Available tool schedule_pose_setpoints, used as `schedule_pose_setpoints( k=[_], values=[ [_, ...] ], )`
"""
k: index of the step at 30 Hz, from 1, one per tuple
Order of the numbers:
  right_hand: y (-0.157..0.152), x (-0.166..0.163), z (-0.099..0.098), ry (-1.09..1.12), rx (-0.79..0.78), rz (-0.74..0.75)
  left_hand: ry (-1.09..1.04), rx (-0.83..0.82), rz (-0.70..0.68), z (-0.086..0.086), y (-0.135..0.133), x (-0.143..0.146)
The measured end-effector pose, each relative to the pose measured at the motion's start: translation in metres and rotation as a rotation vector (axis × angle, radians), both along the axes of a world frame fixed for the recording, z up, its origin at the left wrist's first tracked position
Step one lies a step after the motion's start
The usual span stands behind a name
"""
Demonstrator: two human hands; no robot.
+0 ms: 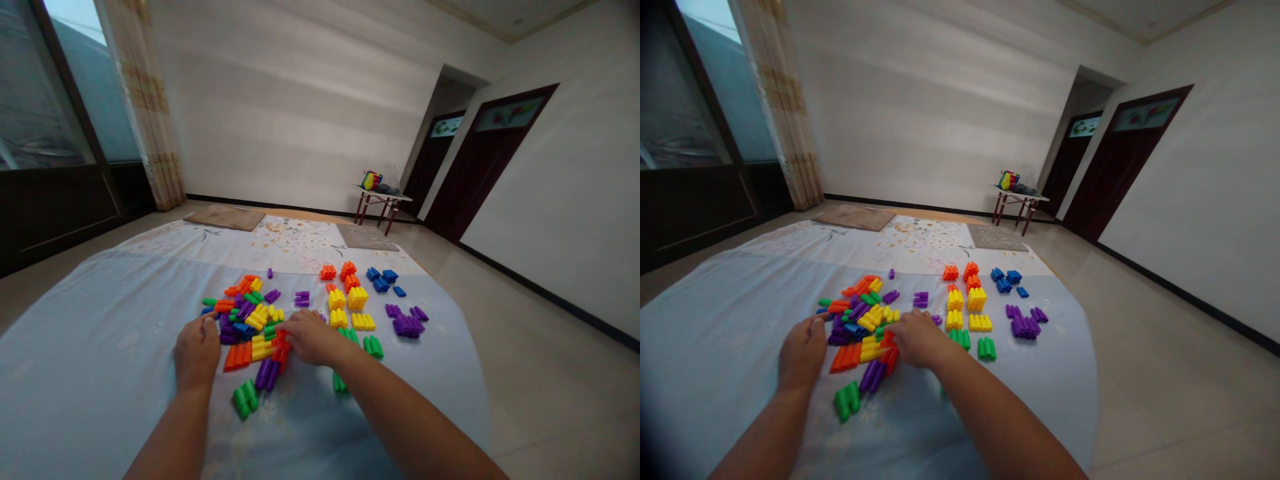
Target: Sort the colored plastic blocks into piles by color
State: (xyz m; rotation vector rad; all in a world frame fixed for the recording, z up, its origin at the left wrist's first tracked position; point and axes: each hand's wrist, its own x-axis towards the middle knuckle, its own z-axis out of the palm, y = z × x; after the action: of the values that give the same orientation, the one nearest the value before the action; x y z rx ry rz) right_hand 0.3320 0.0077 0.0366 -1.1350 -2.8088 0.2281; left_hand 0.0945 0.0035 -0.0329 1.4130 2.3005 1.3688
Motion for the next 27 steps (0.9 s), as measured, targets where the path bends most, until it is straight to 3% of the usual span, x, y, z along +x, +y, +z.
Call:
schedule_pose_setpoints(
  k=[5,8,12,17,22,27],
  values=[
    [0.013,0.000,0.006,-0.124,-0.058,0.033,0.003,-0.007,-0.010,-0.001,0.000,0.000],
    [0.015,-0.006,0.005,-0.028,-0.020,0.038,0.005,-0.008,-0.005,-0.001,-0.001,0.000],
    [0.009,-0.002,0.007,0.110,0.024,-0.119,0.010,-0.001,-0.006,-0.001,-0.002,-0.001],
    [-0.007,0.001,0.005,0.054,0.033,-0.232,0.010,-0.011,-0.005,-0.001,-0.002,-0.001],
    [-0.014,-0.008,-0.002,-0.040,0.037,-0.211,0.014,-0.025,-0.002,-0.001,0.000,-0.003],
    [-0.007,0.001,0.006,0.029,0.027,-0.146,0.034,-0.060,-0.005,-0.005,0.003,-0.007]
  ],
)
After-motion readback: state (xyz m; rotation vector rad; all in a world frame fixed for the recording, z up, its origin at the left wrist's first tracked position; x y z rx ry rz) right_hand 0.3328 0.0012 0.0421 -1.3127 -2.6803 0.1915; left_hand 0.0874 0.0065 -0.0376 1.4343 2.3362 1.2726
